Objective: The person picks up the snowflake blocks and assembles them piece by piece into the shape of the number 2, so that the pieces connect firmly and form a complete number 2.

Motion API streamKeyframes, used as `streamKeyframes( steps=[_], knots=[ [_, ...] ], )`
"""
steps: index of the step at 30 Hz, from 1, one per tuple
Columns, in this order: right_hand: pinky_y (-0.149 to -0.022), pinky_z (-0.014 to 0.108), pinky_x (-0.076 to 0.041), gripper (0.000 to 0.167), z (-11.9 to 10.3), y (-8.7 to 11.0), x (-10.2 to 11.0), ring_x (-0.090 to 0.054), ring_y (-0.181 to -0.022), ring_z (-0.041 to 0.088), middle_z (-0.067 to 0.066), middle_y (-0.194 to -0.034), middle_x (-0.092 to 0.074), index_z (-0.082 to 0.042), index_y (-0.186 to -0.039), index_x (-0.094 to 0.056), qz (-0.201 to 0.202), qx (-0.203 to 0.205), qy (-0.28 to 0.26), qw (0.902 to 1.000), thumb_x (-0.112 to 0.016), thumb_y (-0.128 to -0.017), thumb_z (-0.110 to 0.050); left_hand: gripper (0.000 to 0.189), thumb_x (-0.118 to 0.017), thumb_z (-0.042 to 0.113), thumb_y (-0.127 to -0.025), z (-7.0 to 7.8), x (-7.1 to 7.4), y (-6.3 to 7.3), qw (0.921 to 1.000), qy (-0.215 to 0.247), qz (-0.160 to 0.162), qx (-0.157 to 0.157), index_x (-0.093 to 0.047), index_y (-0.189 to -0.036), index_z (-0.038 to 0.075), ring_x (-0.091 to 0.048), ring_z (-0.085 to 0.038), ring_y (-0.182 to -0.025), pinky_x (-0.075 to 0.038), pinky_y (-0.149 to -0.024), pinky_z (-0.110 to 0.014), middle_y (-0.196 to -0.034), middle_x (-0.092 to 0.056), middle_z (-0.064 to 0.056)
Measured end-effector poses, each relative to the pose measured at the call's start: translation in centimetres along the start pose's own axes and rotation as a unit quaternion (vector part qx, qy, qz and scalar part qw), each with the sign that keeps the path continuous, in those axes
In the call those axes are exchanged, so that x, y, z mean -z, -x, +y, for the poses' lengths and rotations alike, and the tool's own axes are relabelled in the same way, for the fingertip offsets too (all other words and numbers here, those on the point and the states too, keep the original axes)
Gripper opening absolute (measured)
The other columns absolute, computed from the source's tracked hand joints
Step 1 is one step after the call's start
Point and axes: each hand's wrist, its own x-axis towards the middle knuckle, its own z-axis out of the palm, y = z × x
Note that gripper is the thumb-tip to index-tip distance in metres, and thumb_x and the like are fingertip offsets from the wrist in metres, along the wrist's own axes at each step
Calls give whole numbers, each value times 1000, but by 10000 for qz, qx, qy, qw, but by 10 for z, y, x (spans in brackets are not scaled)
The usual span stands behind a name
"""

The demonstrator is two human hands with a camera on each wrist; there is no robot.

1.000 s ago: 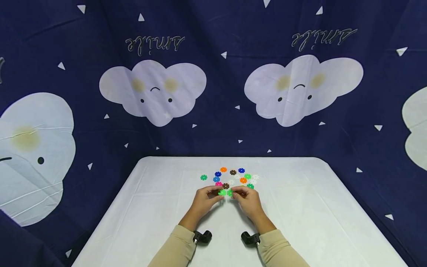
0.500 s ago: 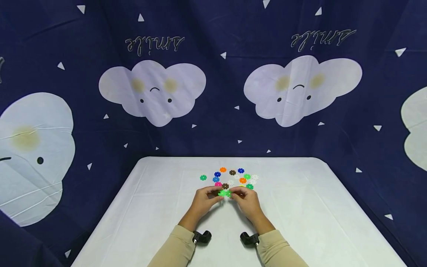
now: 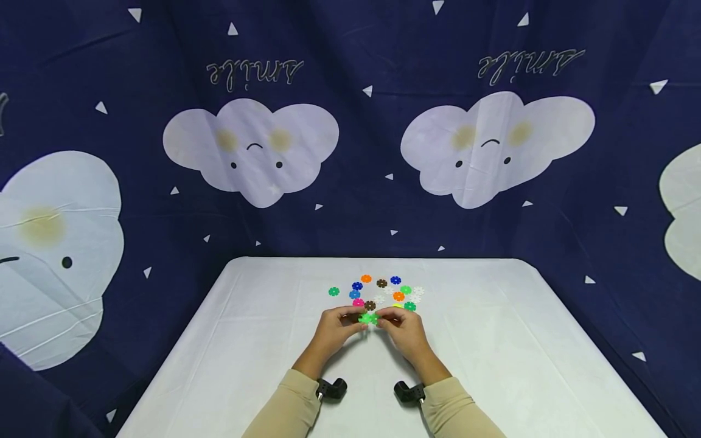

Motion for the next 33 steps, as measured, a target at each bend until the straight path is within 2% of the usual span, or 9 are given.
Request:
streamKeyframes(
  steps=[1, 2, 10, 16, 20, 23, 28, 33],
  knots=[
    [-78, 29, -61, 16, -4, 1, 0, -70, -88, 41, 23, -92, -74, 8, -97, -77, 18, 13, 43, 10000, -75, -86, 20, 33, -89, -1, -83, -6, 0, -1, 10000, 6, 4, 27, -79, -114, -1, -74, -26, -89, -61, -81, -31, -104, -77, -8],
    [-78, 29, -61, 16, -7, 1, 0, -70, -88, 42, 24, -92, -74, 9, -97, -77, -2, 30, 71, 10000, -74, -86, 20, 33, -90, 1, -82, -5, 1, -1, 10000, 71, -2, 60, -80, -114, 1, -74, -24, -89, -61, -81, -29, -103, -78, -6],
    [-79, 28, -61, 21, 23, -4, 0, -73, -88, 30, 7, -89, -76, -3, -94, -81, -101, 61, 170, 9998, -78, -86, 16, 29, -91, -5, -77, -6, 3, -1, 9989, 383, 26, 266, -82, -105, -1, -76, -29, -89, -62, -77, -28, -99, -78, -10],
    [-80, 28, -61, 20, 26, -6, 3, -74, -90, 22, 2, -89, -77, -7, -93, -82, -294, 146, 118, 9994, -79, -88, 12, 30, -94, 0, -76, -4, 6, -1, 9989, 336, -13, 325, -83, -103, 3, -75, -23, -88, -61, -76, -27, -97, -78, -6],
    [-78, 28, -61, 19, 26, -6, 4, -73, -87, 17, 2, -89, -77, -7, -92, -82, -309, 207, 168, 9992, -80, -87, 11, 38, -92, -3, -76, -5, 6, -1, 9986, 450, -125, 236, -78, -111, -5, -76, -25, -94, -61, -80, -28, -101, -79, -9],
    [-78, 28, -61, 20, 26, -6, 5, -73, -86, 17, 2, -89, -77, -7, -92, -82, -331, 218, 195, 9990, -80, -87, 12, 43, -92, -4, -76, -4, 7, -1, 9984, 494, -187, 207, -76, -115, -8, -76, -25, -96, -61, -81, -29, -104, -79, -10],
    [-79, 29, -61, 21, 26, -5, 6, -73, -87, 19, 1, -89, -77, -8, -91, -82, -371, 213, 231, 9988, -80, -86, 12, 40, -93, -2, -75, -2, 7, -2, 9986, 380, -244, 258, -78, -112, -5, -76, -22, -95, -61, -81, -28, -104, -79, -7],
    [-78, 33, -62, 22, 25, -5, 2, -75, -88, 28, 5, -89, -77, -5, -90, -82, -269, 255, 322, 9988, -80, -84, 16, 40, -93, -1, -76, -1, 7, 0, 9982, 369, -320, 346, -78, -113, -4, -75, -22, -96, -61, -81, -29, -104, -79, -7]
  ],
)
